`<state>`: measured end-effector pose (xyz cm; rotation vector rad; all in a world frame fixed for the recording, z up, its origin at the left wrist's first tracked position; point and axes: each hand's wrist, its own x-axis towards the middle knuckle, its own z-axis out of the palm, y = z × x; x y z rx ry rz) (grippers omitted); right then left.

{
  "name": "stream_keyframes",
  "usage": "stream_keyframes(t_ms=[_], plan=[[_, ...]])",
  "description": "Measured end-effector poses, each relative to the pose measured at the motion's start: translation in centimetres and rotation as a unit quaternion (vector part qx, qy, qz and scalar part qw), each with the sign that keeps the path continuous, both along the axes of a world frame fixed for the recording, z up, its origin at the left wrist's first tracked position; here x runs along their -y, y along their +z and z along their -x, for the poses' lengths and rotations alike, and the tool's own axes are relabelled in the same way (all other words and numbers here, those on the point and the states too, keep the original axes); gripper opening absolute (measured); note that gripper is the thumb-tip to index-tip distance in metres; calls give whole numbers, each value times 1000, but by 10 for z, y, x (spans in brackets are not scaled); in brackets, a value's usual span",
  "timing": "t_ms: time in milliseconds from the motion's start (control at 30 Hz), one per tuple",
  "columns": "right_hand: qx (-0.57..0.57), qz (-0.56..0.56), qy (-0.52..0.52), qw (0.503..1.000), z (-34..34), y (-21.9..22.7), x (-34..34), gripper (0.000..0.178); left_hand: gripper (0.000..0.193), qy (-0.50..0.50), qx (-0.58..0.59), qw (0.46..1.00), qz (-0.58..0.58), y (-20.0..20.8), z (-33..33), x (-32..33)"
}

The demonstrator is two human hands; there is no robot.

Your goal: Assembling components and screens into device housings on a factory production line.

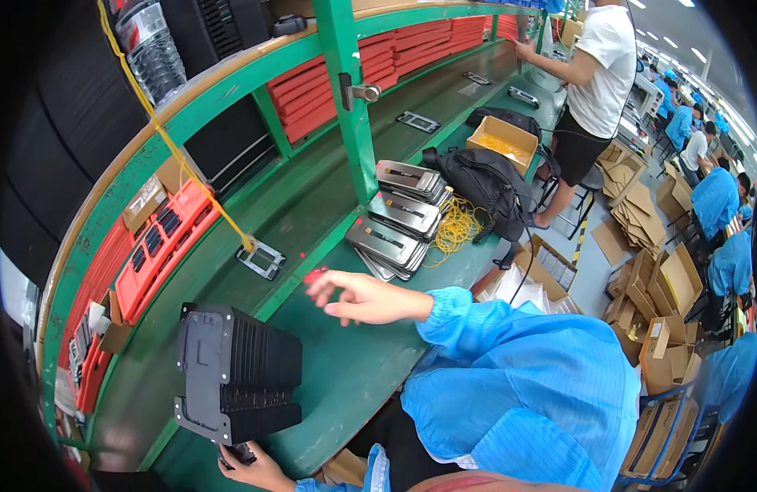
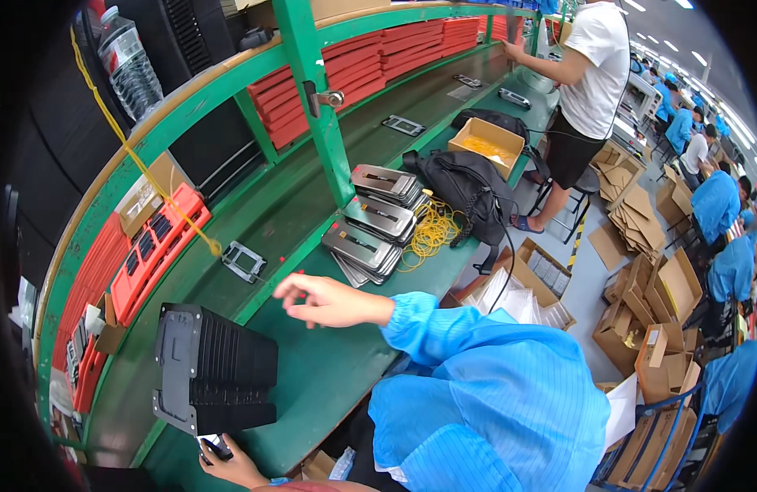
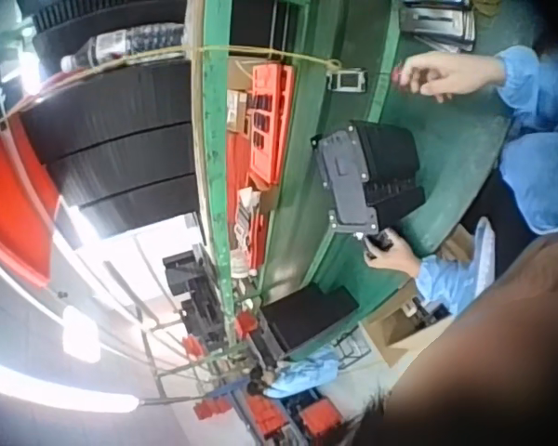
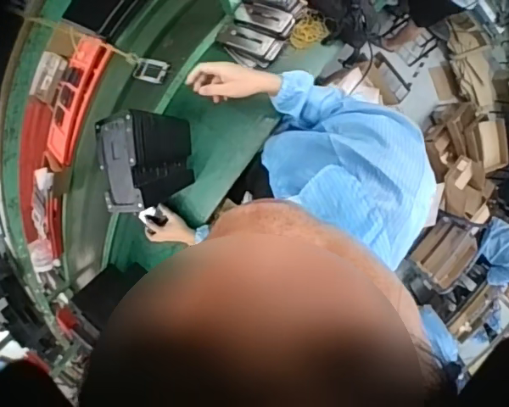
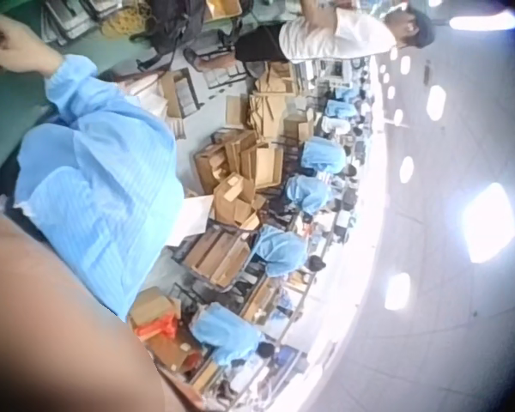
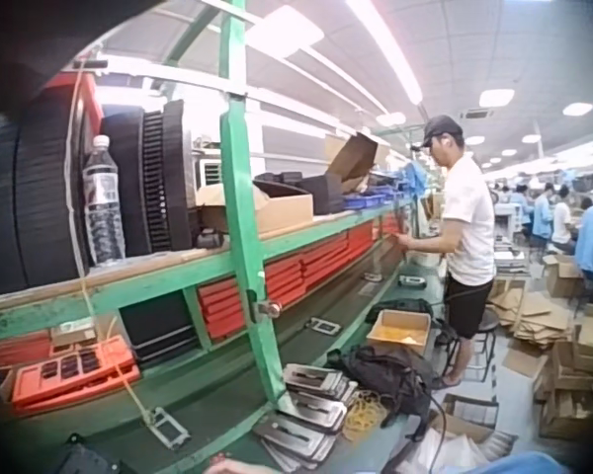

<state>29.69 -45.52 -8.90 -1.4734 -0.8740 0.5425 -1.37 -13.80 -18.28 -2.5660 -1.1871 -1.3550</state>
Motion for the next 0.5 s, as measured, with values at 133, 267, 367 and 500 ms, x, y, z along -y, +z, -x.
stream_keyframes(t_ms=[133,267,367,500], plan=[[15,63,-10,998,-3,-35,28,24,65,37,43,998,38,-3,9,3],[267,128,-115,948,3,-63,52,16,65,19,69,996,48,-7,8,4],[389,142,-109,904,17,-97,55,13,67,26,45,998,42,-5,9,7],[414,153,-99,892,18,-103,53,10,67,39,37,997,48,-10,11,7]])
